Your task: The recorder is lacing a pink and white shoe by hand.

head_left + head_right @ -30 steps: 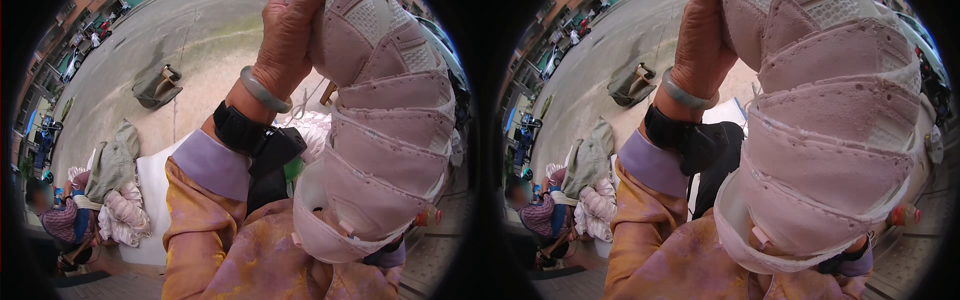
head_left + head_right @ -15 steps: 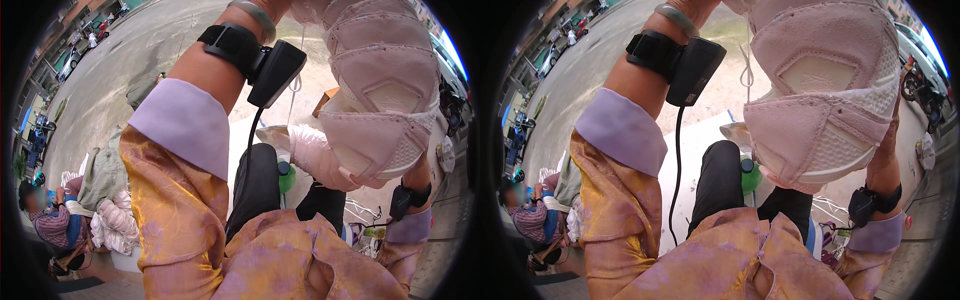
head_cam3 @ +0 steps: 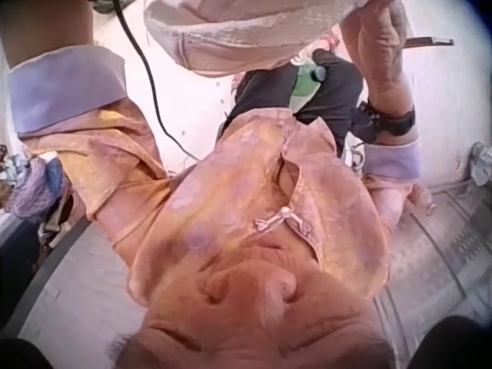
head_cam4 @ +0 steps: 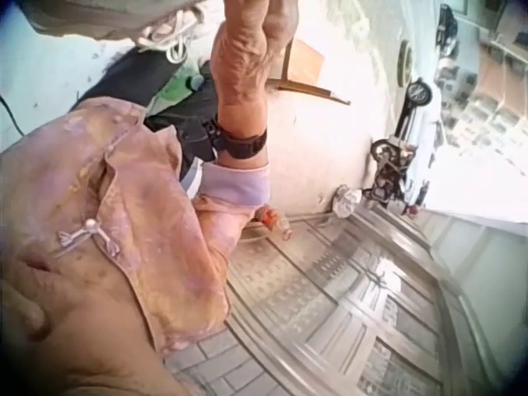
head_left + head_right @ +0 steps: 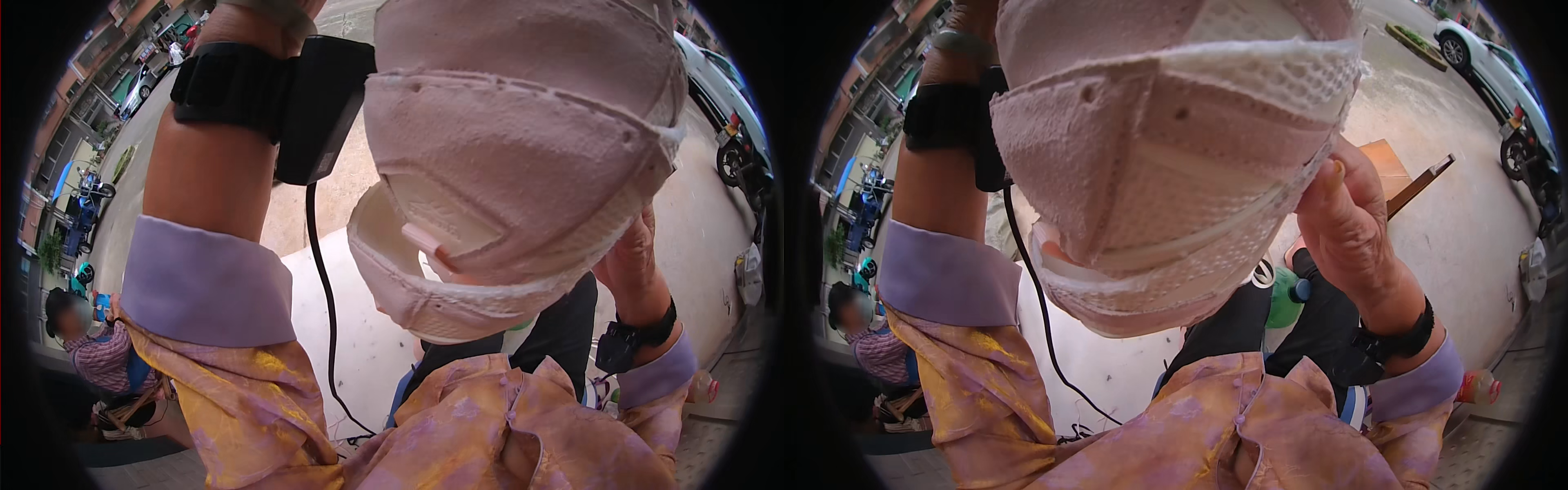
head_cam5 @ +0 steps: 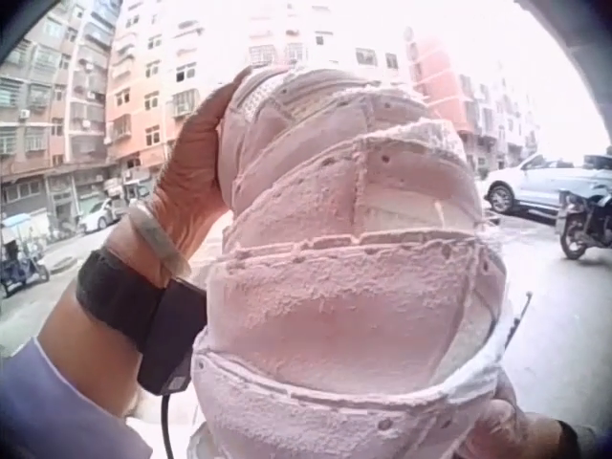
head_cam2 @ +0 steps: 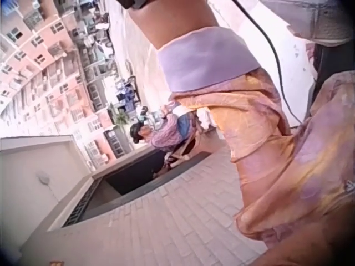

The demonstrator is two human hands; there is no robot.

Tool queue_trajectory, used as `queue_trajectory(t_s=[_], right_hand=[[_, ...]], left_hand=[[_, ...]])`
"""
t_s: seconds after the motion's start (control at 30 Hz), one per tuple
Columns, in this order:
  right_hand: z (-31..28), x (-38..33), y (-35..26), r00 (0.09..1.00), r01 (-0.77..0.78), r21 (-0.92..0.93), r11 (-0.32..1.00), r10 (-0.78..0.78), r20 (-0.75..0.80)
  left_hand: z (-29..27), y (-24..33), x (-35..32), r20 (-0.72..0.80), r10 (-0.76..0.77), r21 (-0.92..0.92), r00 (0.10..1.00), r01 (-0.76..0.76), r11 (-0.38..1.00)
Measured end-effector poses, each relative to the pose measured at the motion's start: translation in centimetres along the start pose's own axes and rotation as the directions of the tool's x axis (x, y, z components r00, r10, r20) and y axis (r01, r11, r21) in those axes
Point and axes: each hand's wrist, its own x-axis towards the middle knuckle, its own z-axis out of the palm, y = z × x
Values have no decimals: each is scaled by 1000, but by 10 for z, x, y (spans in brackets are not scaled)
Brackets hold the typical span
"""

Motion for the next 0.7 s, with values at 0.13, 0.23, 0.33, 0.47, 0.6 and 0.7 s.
queue_trajectory(t_s=[0.13, 0.23, 0.33, 0.47, 0.6, 0.7], right_hand=[[35, -16, 37, 944, -274, 107, 956, 288, -158], [29, -47, 71, 806, -534, 313, 785, 584, -90], [18, -86, 106, 768, -591, 318, 741, 638, -60], [28, -118, 138, 693, -674, 326, 664, 720, -35], [29, -140, 171, 652, -719, 318, 618, 758, 1], [31, -140, 177, 700, -692, 224, 686, 714, -24]], left_hand=[[13, -22, -60, -257, -175, -139, 951, 143, 980], [29, -56, -124, -561, -207, 124, 802, 329, 936], [54, -81, -178, -653, -407, -120, 638, 443, 888], [47, -97, -257, -615, -731, -358, 296, 721, 594], [47, -105, -279, -552, -827, -463, 106, 786, 410], [60, -119, -292, -604, -796, -519, 26, 745, 418]])
